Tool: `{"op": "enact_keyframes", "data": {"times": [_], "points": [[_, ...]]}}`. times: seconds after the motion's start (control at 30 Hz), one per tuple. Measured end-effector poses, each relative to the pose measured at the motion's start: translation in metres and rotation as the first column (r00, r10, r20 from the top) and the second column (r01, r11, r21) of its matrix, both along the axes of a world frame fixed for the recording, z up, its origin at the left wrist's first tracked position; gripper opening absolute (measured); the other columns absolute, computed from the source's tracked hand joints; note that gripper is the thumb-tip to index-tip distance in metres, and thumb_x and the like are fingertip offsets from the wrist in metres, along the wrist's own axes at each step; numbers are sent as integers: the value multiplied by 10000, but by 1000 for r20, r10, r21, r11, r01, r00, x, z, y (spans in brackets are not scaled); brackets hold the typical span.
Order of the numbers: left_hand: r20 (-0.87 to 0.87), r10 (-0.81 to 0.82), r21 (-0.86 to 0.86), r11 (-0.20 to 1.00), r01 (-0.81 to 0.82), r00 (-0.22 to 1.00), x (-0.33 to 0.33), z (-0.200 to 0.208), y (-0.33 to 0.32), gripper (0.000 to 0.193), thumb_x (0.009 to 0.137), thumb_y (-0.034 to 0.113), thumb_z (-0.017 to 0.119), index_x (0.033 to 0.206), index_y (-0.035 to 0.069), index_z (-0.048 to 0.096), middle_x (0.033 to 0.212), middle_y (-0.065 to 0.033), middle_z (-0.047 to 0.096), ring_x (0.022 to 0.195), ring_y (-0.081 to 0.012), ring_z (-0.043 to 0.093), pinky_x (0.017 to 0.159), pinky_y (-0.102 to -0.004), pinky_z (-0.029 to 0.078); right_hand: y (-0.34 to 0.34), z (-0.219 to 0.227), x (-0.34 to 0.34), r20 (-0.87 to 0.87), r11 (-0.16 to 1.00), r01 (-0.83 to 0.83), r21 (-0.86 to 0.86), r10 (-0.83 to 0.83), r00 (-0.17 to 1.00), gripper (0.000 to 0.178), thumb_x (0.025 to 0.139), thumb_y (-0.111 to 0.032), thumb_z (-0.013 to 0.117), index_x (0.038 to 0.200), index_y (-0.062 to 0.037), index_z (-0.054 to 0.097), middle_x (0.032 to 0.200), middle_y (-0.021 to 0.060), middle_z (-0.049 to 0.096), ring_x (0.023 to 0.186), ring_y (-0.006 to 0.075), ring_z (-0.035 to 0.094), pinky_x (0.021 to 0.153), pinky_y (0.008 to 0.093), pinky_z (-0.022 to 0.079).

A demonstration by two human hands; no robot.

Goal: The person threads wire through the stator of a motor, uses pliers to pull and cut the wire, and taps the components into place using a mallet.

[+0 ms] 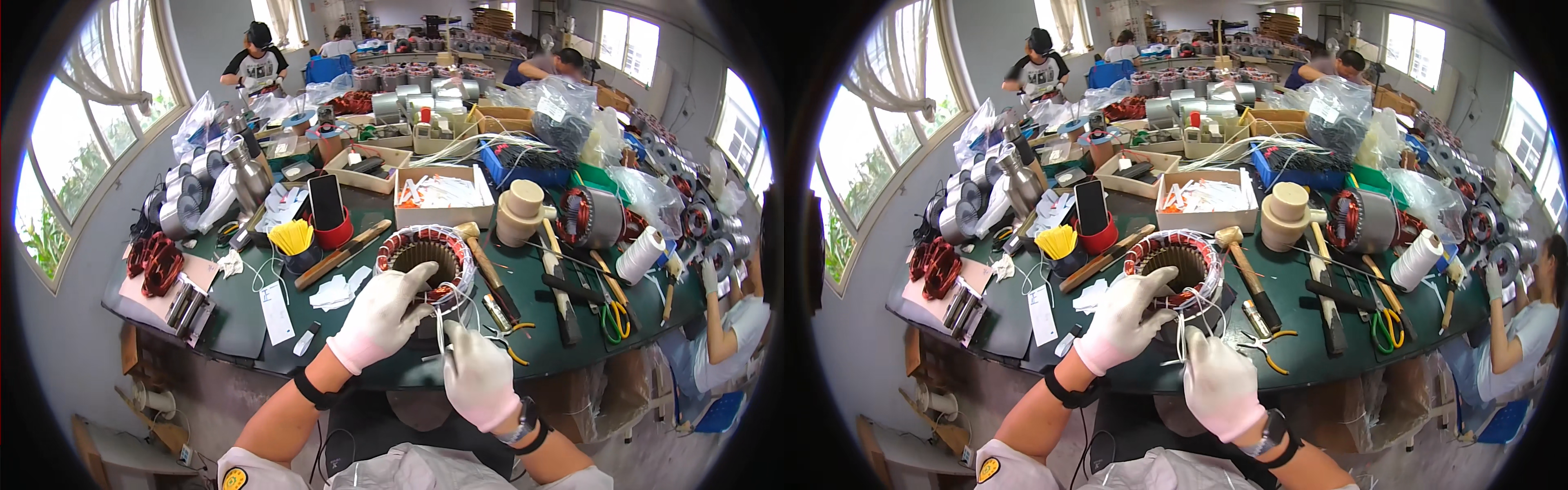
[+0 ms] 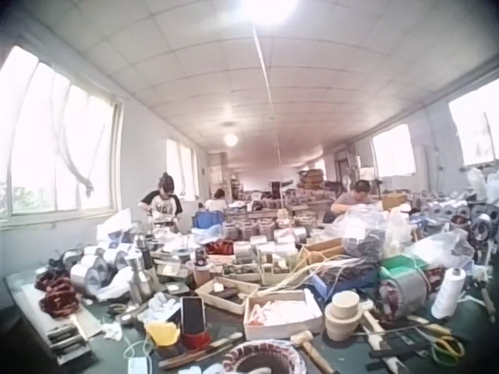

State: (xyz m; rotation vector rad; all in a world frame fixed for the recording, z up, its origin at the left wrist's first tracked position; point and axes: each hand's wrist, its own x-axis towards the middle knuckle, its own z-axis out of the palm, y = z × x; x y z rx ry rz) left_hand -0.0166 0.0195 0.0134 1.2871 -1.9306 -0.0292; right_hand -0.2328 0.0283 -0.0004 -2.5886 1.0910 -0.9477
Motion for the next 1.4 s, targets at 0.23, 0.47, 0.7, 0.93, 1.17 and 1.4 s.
{"op": "enact_keyframes", "data": {"times": [0.23,0.47,0.7,0.93,1.17,1.4], "points": [[28,-27,-58,998,29,999,-1,0,1,563,827,50,819,1353,51,621,1074,-139,712,991,-361,668,888,-460,527,0,28,-19,489,866,-413,284,240,839,236,845,-52,787,1080,-55,765,901,93,698,755,205,656,700,328,509],[8,-81,-113,990,82,997,0,-5,-4,422,828,17,799,1233,45,682,1027,-122,693,964,-357,659,881,-455,521,21,14,-82,438,874,-486,7,435,787,172,895,-87,717,1060,-65,765,1027,161,737,1063,411,661,1021,511,486],[2,-101,-127,987,100,995,2,-10,-7,444,820,-7,787,1246,47,675,1033,-119,684,990,-359,643,911,-456,505,52,-134,-179,487,442,-217,870,-708,511,422,1078,-234,551,1290,125,614,789,92,684,832,203,724,803,312,601],[-26,-122,-117,986,118,992,0,-7,-5,456,808,-31,779,1244,49,676,1036,-121,673,996,-359,634,920,-454,495,22,-132,-174,-68,964,197,181,-188,980,241,1002,-62,577,1170,10,734,911,136,737,758,309,736,825,408,587],[-37,-79,-126,989,74,996,-4,-11,-4,386,824,-6,776,1197,47,694,1039,-120,683,997,-356,639,916,-452,503,-24,-34,-20,623,365,-533,763,-198,757,382,1150,-254,430,1249,29,666,840,104,705,595,133,629,587,290,539],[-44,-104,-155,983,96,994,3,-15,-7,306,847,35,758,1141,46,674,1027,-124,657,988,-364,617,902,-456,485,-26,25,0,570,896,-438,-68,395,721,314,1067,-263,636,1016,23,755,865,102,665,759,151,645,650,302,478]]}}
